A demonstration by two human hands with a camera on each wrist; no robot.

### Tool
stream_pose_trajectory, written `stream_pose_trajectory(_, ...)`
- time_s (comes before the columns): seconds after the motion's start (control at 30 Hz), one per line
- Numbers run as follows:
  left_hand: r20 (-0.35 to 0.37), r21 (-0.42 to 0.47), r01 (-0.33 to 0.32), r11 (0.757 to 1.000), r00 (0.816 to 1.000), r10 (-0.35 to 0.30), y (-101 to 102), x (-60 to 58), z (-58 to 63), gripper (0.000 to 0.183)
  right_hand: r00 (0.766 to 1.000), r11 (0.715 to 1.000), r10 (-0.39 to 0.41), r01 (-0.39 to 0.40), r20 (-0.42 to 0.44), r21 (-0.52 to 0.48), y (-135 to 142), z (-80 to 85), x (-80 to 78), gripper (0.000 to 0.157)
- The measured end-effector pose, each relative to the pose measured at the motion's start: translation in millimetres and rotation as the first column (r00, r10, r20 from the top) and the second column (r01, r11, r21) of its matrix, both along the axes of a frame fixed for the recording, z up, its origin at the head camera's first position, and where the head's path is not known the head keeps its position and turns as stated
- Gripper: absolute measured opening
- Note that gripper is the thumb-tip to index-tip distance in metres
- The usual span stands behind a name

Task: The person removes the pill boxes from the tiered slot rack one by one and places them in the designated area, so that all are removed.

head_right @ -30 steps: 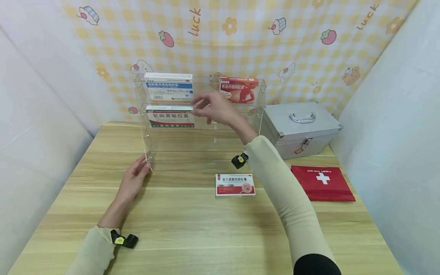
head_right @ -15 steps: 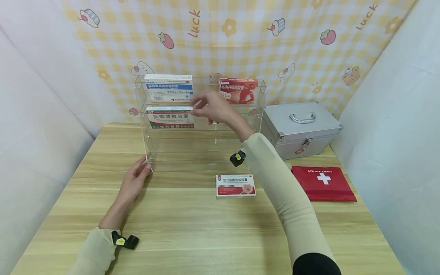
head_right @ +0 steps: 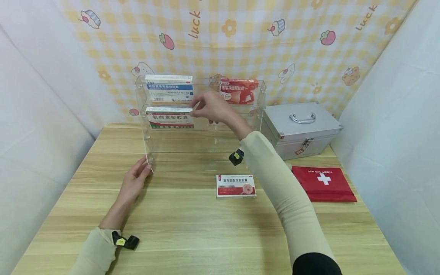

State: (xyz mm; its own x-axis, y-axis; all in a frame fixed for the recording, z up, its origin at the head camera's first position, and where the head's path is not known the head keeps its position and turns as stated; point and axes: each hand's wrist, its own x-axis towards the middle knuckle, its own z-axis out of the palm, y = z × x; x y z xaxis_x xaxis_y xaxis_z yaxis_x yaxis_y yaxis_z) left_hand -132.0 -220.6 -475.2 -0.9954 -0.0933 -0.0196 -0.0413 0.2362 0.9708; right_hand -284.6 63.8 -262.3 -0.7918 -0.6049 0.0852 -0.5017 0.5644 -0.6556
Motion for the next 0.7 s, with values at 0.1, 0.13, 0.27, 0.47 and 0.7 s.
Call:
stream_pose_trajectory(0.1, -0.009, -0.005, 0.000, 1.000, 1.000, 0.000, 0.0, 0.2, -1.4, 0.054, 1.000, 1.000, -0.005, 0.005, 0.007, 0.010, -1.0, 0.1, -0.2, 0.019)
stream_pose_trajectory(0.13, -0.009, -0.008, -0.001, 1.000, 1.000, 0.000, 0.2, 0.4, -1.4, 0.054, 1.000, 1.000, -0.005, 0.005, 0.008, 0.014, -1.4, 0.4, -0.3, 0.020)
stream_pose_trajectory(0.27, -0.013, -0.012, 0.002, 1.000, 1.000, -0.002, 0.4, 0.5, -0.9, 0.054, 1.000, 1.000, 0.007, -0.008, 0.014, 0.023, -2.3, 1.2, -0.9, 0.020)
stream_pose_trajectory(0.47, -0.016, -0.023, 0.002, 1.000, 1.000, -0.003, 0.0, 0.1, -1.6, 0.054, 0.999, 0.999, 0.028, -0.029, 0.038, 0.026, -2.1, 2.4, -2.2, 0.024)
stream_pose_trajectory(0.7, -0.014, -0.026, 0.003, 1.000, 1.000, -0.003, -0.7, 0.6, -1.8, 0.055, 0.998, 0.999, 0.035, -0.036, 0.045, 0.017, -2.2, 2.2, -3.0, 0.023)
